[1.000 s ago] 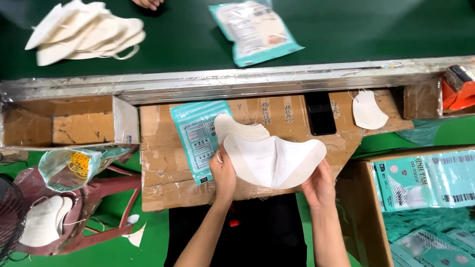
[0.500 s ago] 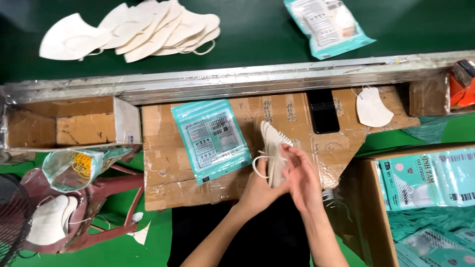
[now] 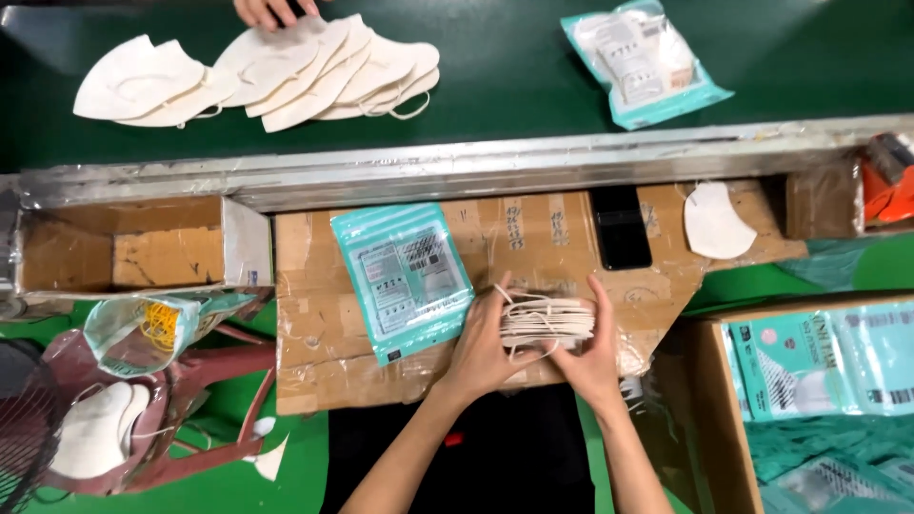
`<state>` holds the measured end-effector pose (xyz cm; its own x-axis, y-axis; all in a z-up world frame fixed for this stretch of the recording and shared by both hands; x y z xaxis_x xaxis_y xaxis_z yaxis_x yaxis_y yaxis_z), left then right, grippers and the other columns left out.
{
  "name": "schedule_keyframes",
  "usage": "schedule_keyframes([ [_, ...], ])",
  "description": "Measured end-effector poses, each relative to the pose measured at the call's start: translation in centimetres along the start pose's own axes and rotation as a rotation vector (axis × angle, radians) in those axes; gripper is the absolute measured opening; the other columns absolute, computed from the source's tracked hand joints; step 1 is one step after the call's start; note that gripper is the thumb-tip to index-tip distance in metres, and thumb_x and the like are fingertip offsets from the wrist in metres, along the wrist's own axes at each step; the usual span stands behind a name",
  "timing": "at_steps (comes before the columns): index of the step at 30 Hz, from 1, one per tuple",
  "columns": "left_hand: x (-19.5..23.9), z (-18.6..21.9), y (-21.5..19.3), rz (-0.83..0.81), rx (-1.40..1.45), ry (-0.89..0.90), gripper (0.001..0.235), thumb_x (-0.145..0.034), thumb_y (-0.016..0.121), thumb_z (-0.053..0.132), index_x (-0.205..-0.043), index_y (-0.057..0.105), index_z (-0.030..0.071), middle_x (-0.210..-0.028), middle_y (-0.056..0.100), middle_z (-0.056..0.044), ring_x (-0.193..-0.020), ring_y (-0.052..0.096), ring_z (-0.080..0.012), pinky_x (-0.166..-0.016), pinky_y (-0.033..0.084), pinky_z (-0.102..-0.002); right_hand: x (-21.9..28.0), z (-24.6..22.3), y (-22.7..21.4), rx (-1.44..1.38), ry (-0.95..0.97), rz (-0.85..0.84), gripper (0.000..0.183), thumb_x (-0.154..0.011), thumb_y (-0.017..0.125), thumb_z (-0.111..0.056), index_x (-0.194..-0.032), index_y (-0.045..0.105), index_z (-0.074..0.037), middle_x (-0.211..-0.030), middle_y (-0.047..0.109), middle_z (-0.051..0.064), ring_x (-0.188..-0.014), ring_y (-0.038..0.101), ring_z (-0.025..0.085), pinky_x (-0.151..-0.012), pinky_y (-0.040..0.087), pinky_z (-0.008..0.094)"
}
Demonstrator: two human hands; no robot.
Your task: Pack individual face masks into plastic pouches and organize them into boxes.
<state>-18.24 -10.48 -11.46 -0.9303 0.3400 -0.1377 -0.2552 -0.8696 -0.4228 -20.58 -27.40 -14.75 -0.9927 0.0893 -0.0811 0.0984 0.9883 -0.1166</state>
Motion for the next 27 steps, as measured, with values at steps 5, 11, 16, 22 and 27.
schedule_keyframes([
  [5, 0.5, -2.8, 1.7, -0.023, 0.043, -0.086, 0.109, -0.074, 0.088, 0.026, -0.162, 0.027, 0.007, -0.135, 0.061, -0.018, -0.130, 0.058, -0.0360, -0.113, 0.043, -0.044, -0.2, -1.3, 0.6, 0.004, -0.086, -0.089, 0.109, -0.071, 0.084, -0.009, -0.159, 0.020, -0.003, -0.141, 0.053, 0.018, -0.122, 0.058, 0.027, -0.102, 0.050, 0.040],
  [11, 1.3, -0.8, -0.3, 0.107, 0.097, -0.045, 0.090, -0.073, 0.076, 0.011, -0.155, 0.041, 0.002, -0.135, 0.062, -0.021, -0.130, 0.060, -0.0396, -0.110, 0.047, -0.043, 1.7, 2.7, -0.6, 0.217, -0.300, -0.021, 0.048, -0.108, 0.043, -0.017, -0.152, 0.043, 0.002, -0.153, 0.052, 0.018, -0.143, 0.050, 0.027, -0.121, 0.035, 0.038],
  [16, 5.6, -0.9, -4.3, 0.310, -0.667, 0.494, 0.020, -0.091, 0.072, 0.006, -0.110, 0.065, 0.004, -0.114, 0.064, -0.010, -0.115, 0.062, -0.0293, -0.104, 0.051, -0.044, 1.1, 6.4, -4.2, 0.168, -0.051, 0.265, 0.035, -0.112, 0.046, -0.013, -0.142, 0.053, 0.003, -0.120, 0.061, 0.013, -0.106, 0.057, 0.018, -0.094, 0.047, 0.030],
  [22, 5.6, -4.6, -7.5, 0.104, -0.724, 0.366, 0.033, -0.075, 0.065, 0.003, -0.109, 0.068, 0.001, -0.103, 0.065, -0.009, -0.101, 0.063, -0.0279, -0.088, 0.055, -0.038, -1.0, 3.6, -0.6, 0.080, 0.153, 0.257, 0.039, -0.102, 0.048, -0.011, -0.140, 0.051, -0.002, -0.120, 0.066, 0.007, -0.104, 0.064, 0.013, -0.088, 0.053, 0.029],
  [27, 3.7, -4.2, -7.2, 0.076, -0.741, 0.364, 0.028, -0.076, 0.064, 0.004, -0.103, 0.066, -0.002, -0.099, 0.062, -0.018, -0.097, 0.061, -0.0330, -0.082, 0.054, -0.039, -0.8, 7.3, 6.9, -0.123, 0.260, -0.017, 0.032, -0.095, 0.065, -0.009, -0.126, 0.063, 0.000, -0.100, 0.072, 0.005, -0.088, 0.065, 0.011, -0.077, 0.055, 0.027],
])
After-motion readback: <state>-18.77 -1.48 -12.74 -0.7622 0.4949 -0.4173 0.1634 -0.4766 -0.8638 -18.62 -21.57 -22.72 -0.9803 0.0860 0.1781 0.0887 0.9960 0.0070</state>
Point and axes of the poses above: each hand's wrist, its own x-axis away from the middle knuckle, its own y-axis out of the palm, z = x × y, the point moved 7 cm from there along -x, towards the middle knuckle
